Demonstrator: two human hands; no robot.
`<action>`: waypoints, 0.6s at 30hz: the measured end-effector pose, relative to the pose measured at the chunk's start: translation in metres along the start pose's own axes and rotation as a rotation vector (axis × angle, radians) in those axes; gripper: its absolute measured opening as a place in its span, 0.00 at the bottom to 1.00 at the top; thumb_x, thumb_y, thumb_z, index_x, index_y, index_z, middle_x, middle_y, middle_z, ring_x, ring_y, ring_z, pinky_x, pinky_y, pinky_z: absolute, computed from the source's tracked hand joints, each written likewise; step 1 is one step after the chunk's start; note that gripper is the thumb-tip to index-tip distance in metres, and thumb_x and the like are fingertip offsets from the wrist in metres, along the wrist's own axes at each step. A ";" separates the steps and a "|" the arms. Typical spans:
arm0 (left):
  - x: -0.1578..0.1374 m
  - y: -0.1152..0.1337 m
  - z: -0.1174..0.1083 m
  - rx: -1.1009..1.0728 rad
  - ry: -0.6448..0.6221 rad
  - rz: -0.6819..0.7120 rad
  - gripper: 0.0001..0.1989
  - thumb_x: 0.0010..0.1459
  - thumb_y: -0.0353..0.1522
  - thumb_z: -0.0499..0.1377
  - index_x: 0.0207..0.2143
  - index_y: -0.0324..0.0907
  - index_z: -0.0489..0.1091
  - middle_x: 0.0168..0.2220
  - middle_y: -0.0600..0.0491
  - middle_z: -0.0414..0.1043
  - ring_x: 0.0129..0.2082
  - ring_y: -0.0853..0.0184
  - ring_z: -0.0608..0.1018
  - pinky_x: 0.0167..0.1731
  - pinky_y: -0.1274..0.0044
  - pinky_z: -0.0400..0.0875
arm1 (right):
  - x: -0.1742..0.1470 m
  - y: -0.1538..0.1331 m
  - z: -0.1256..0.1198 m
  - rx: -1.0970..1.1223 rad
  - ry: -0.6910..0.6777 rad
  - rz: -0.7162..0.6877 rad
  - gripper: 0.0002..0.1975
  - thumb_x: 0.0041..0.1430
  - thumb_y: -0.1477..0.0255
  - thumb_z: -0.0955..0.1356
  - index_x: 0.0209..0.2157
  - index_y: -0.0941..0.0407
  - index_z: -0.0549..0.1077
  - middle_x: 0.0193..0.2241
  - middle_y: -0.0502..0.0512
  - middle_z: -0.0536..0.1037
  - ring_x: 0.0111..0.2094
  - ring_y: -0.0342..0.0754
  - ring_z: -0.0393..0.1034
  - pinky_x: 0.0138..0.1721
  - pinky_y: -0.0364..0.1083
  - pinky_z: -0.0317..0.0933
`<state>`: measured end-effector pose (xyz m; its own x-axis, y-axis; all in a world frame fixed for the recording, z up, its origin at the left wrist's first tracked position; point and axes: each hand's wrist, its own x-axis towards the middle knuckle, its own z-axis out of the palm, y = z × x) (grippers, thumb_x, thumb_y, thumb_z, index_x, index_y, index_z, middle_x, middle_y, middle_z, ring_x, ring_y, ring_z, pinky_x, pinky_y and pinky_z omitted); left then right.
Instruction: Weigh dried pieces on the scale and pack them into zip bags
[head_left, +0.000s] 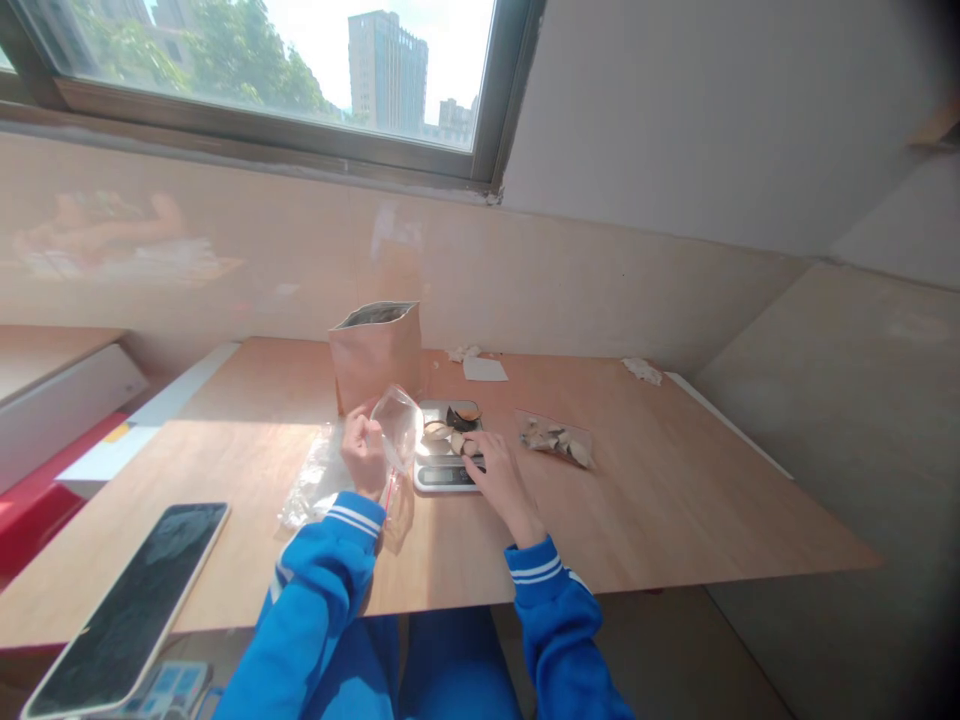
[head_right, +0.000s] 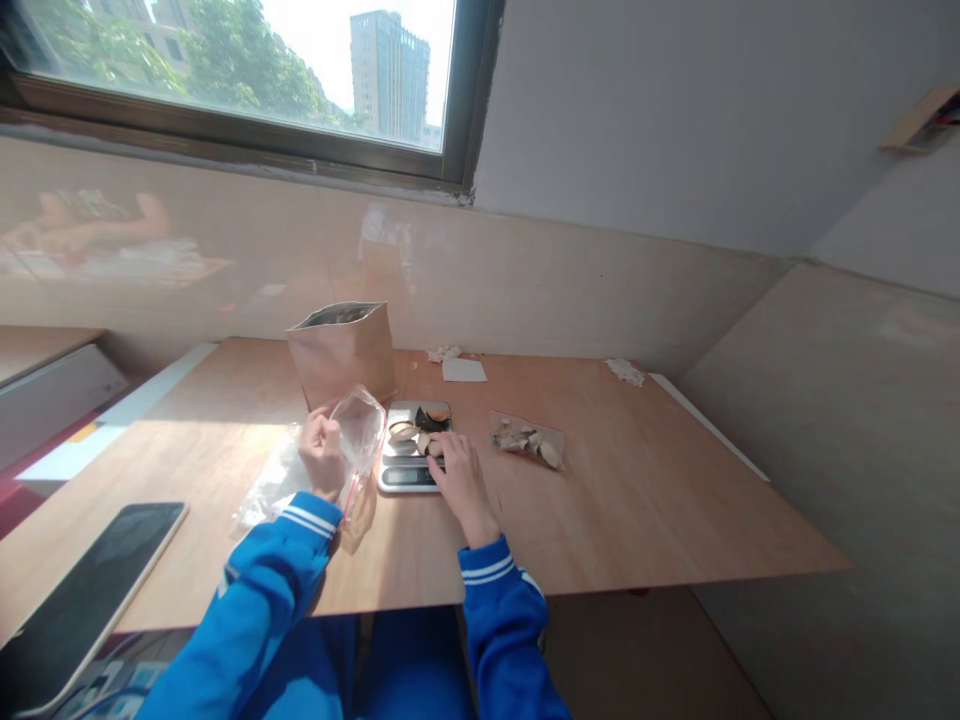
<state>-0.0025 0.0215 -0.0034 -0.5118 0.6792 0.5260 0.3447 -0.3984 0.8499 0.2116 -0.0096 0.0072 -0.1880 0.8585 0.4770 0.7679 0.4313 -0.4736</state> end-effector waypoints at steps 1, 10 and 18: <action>-0.002 0.000 0.000 -0.021 -0.010 0.010 0.13 0.59 0.34 0.50 0.22 0.42 0.63 0.42 0.50 0.73 0.42 0.65 0.73 0.44 0.73 0.67 | 0.000 -0.002 -0.002 0.013 0.030 -0.001 0.14 0.58 0.74 0.64 0.46 0.55 0.70 0.42 0.59 0.75 0.45 0.55 0.67 0.48 0.55 0.62; -0.008 0.000 0.000 -0.114 -0.085 -0.020 0.15 0.61 0.38 0.51 0.38 0.41 0.74 0.48 0.47 0.74 0.47 0.60 0.75 0.47 0.68 0.70 | 0.025 -0.071 -0.033 0.389 0.086 -0.009 0.12 0.59 0.72 0.66 0.46 0.53 0.69 0.39 0.53 0.73 0.34 0.45 0.68 0.39 0.45 0.66; -0.011 0.011 -0.002 -0.182 -0.115 -0.099 0.20 0.62 0.39 0.50 0.50 0.40 0.71 0.49 0.45 0.74 0.49 0.59 0.75 0.49 0.66 0.69 | 0.050 -0.096 -0.019 0.429 -0.153 -0.170 0.14 0.62 0.74 0.63 0.48 0.53 0.69 0.44 0.55 0.71 0.38 0.46 0.68 0.41 0.46 0.66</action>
<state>0.0047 0.0084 0.0005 -0.4396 0.7820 0.4418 0.1442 -0.4241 0.8941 0.1406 -0.0130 0.0908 -0.4017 0.7828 0.4753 0.4027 0.6171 -0.6760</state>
